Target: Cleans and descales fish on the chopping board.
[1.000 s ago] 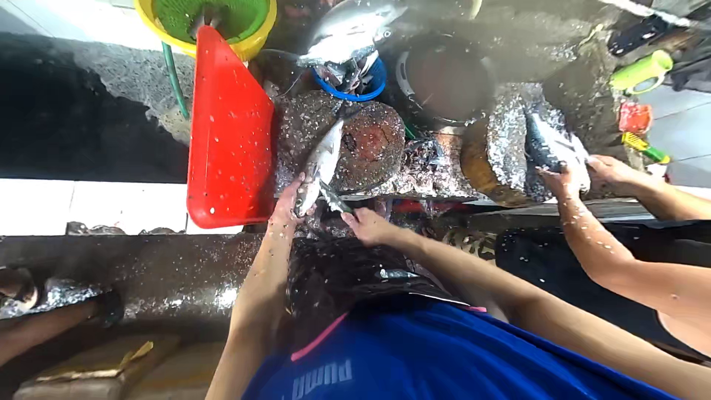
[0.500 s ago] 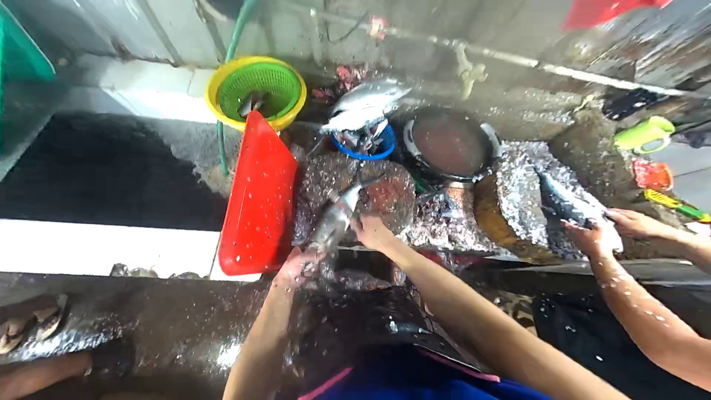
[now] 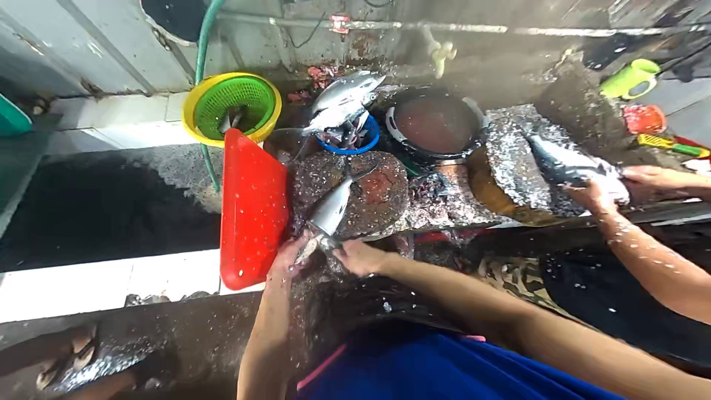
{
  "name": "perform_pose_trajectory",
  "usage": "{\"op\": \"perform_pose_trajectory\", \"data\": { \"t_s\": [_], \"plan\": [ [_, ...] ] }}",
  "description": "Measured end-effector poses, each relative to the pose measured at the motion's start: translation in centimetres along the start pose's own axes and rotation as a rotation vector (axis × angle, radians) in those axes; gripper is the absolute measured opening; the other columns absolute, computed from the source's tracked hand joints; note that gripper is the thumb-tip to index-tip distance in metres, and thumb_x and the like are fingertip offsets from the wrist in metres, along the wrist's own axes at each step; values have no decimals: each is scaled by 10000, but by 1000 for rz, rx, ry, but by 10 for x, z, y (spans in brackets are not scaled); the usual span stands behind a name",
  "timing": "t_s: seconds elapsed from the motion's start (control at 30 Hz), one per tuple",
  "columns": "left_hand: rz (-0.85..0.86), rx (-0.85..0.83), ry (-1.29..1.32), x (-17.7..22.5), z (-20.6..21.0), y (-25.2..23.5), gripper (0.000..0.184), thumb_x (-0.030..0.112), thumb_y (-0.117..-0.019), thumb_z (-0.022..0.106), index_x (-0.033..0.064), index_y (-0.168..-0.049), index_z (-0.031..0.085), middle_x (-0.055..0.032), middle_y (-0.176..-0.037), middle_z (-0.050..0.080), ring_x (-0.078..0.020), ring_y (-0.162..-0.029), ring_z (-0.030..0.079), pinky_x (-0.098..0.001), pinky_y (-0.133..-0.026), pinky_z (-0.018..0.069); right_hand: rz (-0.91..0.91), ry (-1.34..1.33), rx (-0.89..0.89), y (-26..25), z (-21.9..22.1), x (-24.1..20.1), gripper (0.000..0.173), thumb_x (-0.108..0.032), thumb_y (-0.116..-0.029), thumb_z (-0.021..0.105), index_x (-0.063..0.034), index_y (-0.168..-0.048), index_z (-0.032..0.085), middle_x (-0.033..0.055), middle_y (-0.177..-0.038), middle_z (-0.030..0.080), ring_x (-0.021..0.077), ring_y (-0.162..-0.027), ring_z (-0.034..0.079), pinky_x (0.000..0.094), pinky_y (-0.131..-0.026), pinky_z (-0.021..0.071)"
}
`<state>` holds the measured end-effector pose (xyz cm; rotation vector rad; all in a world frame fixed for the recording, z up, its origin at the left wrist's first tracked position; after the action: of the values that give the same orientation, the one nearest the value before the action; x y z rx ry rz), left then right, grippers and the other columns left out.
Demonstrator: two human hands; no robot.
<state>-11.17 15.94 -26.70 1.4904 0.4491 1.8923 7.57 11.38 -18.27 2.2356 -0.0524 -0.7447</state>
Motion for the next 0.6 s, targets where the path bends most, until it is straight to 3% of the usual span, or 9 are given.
{"op": "perform_pose_trajectory", "data": {
  "t_s": [0.07,0.17,0.23,0.3,0.37,0.43,0.53,0.57,0.6],
  "plan": [
    [-15,-26,-60,2,-2,6,310,373,-1038,593,108,-1196,621,-15,-772,637,-56,-487,493,-207,-413,413,2,57,-123,4,-21,10,630,-505,-1101,377,70,-1190,619,272,-1043,652,405,-935,663,608,-848,521],
    [-26,25,-254,13,7,3,366,230,-950,739,66,-1245,596,-41,-765,640,-73,-492,509,-219,-432,437,27,-48,129,-61,-62,43,589,-492,-1087,436,46,-1184,652,279,-1021,689,427,-921,701,634,-841,553],
    [-30,79,-352,15,14,-1,445,252,-905,793,77,-1265,598,-55,-775,642,-82,-494,506,-228,-433,435,58,-186,234,-64,-38,38,502,-443,-1067,474,21,-1143,653,253,-970,693,401,-854,711,616,-773,576],
    [-11,97,-426,31,14,-4,458,330,-928,771,104,-1293,612,-62,-861,655,-98,-576,535,-263,-501,465,33,-135,60,-24,-13,1,537,-464,-1089,432,32,-1142,628,230,-953,656,359,-806,674,570,-754,556],
    [-2,58,-475,37,14,3,408,327,-961,732,117,-1294,626,-78,-953,674,-115,-671,578,-284,-575,503,25,-13,-100,7,-19,-11,581,-481,-1108,378,48,-1158,614,231,-969,634,347,-820,648,550,-767,530],
    [-12,2,-559,37,22,-4,508,319,-913,788,124,-1346,607,-110,-1007,696,-150,-719,617,-324,-626,541,2,41,-52,-19,-50,10,610,-502,-1091,416,58,-1131,656,260,-971,670,393,-855,679,609,-782,540],
    [-18,26,-634,26,21,-30,639,406,-846,841,122,-1363,595,-108,-898,683,-142,-602,578,-309,-534,510,81,-49,113,-70,-67,39,568,-484,-1061,458,36,-1186,649,270,-1075,683,418,-973,694,646,-860,539],
    [-10,68,-635,28,16,-35,629,487,-858,806,118,-1333,620,-119,-937,699,-175,-667,630,-356,-593,555,75,-50,132,-67,-49,33,554,-482,-1059,456,22,-1188,646,256,-1046,688,404,-931,700,640,-834,554],
    [-8,104,-613,39,9,-39,649,542,-886,760,113,-1353,627,-164,-1091,721,-262,-856,704,-467,-767,606,47,-25,123,-56,-38,16,570,-505,-1071,447,18,-1170,652,238,-995,688,381,-868,701,610,-798,567]
  ]
}}
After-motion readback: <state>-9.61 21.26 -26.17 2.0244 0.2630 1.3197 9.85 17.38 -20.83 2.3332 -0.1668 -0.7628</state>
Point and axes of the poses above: each hand's wrist, its own y-axis away from the middle knuckle, its own z-axis out of the palm, x = y × z, the point moved 8 cm from there along -y, towards the middle knuckle
